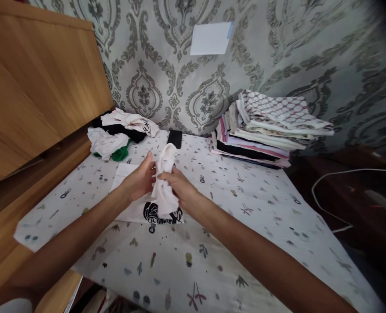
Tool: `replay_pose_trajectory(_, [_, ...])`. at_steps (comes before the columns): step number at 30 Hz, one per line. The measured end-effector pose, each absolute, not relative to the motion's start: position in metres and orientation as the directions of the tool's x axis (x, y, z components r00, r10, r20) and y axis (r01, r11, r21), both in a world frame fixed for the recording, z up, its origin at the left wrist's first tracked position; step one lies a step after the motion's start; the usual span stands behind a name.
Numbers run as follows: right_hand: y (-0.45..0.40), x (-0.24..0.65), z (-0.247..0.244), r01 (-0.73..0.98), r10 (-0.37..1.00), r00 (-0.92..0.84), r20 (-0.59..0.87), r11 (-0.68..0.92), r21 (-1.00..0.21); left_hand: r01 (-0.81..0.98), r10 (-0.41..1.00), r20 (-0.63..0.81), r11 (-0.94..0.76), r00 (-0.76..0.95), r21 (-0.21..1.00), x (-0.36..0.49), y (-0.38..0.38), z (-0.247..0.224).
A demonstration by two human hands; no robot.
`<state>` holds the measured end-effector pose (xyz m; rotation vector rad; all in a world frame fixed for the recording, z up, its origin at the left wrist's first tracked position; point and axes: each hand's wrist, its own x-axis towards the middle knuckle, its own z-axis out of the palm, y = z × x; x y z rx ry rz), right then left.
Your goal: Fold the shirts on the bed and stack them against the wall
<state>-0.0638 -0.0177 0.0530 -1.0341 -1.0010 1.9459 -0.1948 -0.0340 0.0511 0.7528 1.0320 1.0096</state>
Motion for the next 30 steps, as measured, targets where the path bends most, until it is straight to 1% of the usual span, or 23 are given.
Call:
replay_pose_trajectory(5, [-0.03, -0.12, 0.031, -0.15, 0.828, -0.465, -0.313, -0.422, -0.894, -0.365, 0.895, -0.408, 0.446, 0.18, 0.817, -0.242, -0.045, 0.044])
replay_pose_trajectory(8, [-0.031, -0.141, 0.02, -0.079, 0.778, -0.518, -0.356, -0.458, -0.885, -0.363, 0.891, -0.432, 0.451, 0.138, 0.815, -0.261, -0.048, 0.031])
replay_pose_trajectory(10, [-0.031, -0.149, 0.018, -0.064, 0.739, -0.56, -0.374, -0.489, -0.87, -0.349, 0.874, -0.47, 0.482, 0.124, 0.804, -0.272, -0.049, 0.022])
replay_pose_trajectory(12, [-0.033, -0.152, 0.02, -0.083, 0.712, -0.598, -0.368, -0.512, -0.855, -0.353, 0.843, -0.527, 0.528, 0.108, 0.773, -0.282, -0.049, 0.015])
replay_pose_trajectory(14, [-0.037, -0.152, 0.023, -0.126, 0.696, -0.631, -0.342, -0.527, -0.84, -0.363, 0.834, -0.548, 0.529, 0.057, 0.767, -0.291, -0.048, 0.008])
replay_pose_trajectory(16, [-0.041, -0.148, 0.027, -0.18, 0.692, -0.657, -0.298, -0.528, -0.83, -0.367, 0.855, -0.518, 0.483, 0.004, 0.795, -0.299, -0.047, 0.003])
replay_pose_trajectory(18, [-0.043, -0.142, 0.028, -0.201, 0.711, -0.661, -0.24, -0.476, -0.856, -0.37, 0.876, -0.482, 0.451, 0.008, 0.812, -0.305, -0.046, 0.001])
replay_pose_trajectory(19, [-0.043, -0.138, 0.027, -0.178, 0.73, -0.652, -0.205, -0.41, -0.894, -0.371, 0.881, -0.473, 0.445, 0.017, 0.815, -0.307, -0.046, 0.001])
replay_pose_trajectory(20, [-0.042, -0.134, 0.026, -0.128, 0.757, -0.635, -0.156, -0.303, -0.944, -0.368, 0.884, -0.466, 0.439, 0.015, 0.82, -0.308, -0.046, 0.001])
replay_pose_trajectory(21, [-0.042, -0.129, 0.023, -0.052, 0.787, -0.611, -0.084, -0.146, -0.988, -0.361, 0.887, -0.461, 0.43, 0.0, 0.827, -0.309, -0.045, 0.002])
replay_pose_trajectory(22, [-0.041, -0.125, 0.02, 0.047, 0.805, -0.593, 0.012, 0.049, -0.998, -0.35, 0.889, -0.458, 0.422, -0.023, 0.837, -0.309, -0.045, 0.003])
replay_pose_trajectory(23, [-0.04, -0.12, 0.016, 0.154, 0.797, -0.593, 0.114, 0.251, -0.956, -0.334, 0.89, -0.454, 0.413, -0.049, 0.847, -0.31, -0.045, 0.005])
replay_pose_trajectory(24, [-0.04, -0.117, 0.011, 0.249, 0.763, -0.615, 0.199, 0.427, -0.87, -0.313, 0.892, -0.446, 0.404, -0.075, 0.86, -0.311, -0.045, 0.006])
replay_pose_trajectory(25, [-0.041, -0.113, 0.005, 0.322, 0.716, -0.655, 0.244, 0.555, -0.767, -0.286, 0.895, -0.435, 0.393, -0.101, 0.874, -0.312, -0.047, 0.007])
replay_pose_trajectory(26, [-0.042, -0.111, 0.0, 0.372, 0.671, -0.699, 0.247, 0.636, -0.676, -0.245, 0.897, -0.421, 0.382, -0.132, 0.891, -0.314, -0.048, 0.009])
replay_pose_trajectory(27, [-0.044, -0.109, -0.005, 0.404, 0.639, -0.737, 0.221, 0.679, -0.613, -0.175, 0.9, -0.396, 0.367, -0.181, 0.914, -0.316, -0.051, 0.011])
replay_pose_trajectory(28, [-0.045, -0.107, -0.01, 0.421, 0.617, -0.764, 0.191, 0.7, -0.577, -0.057, 0.905, -0.349, 0.346, -0.243, 0.936, -0.317, -0.054, 0.013])
replay_pose_trajectory(29, [-0.046, -0.105, -0.013, 0.422, 0.605, -0.776, 0.178, 0.708, -0.566, 0.117, 0.912, -0.266, 0.315, -0.314, 0.942, -0.317, -0.057, 0.016])
replay_pose_trajectory(30, [-0.046, -0.104, -0.016, 0.407, 0.599, -0.778, 0.189, 0.711, -0.574, 0.334, 0.917, -0.141, 0.274, -0.372, 0.902, -0.316, -0.059, 0.02])
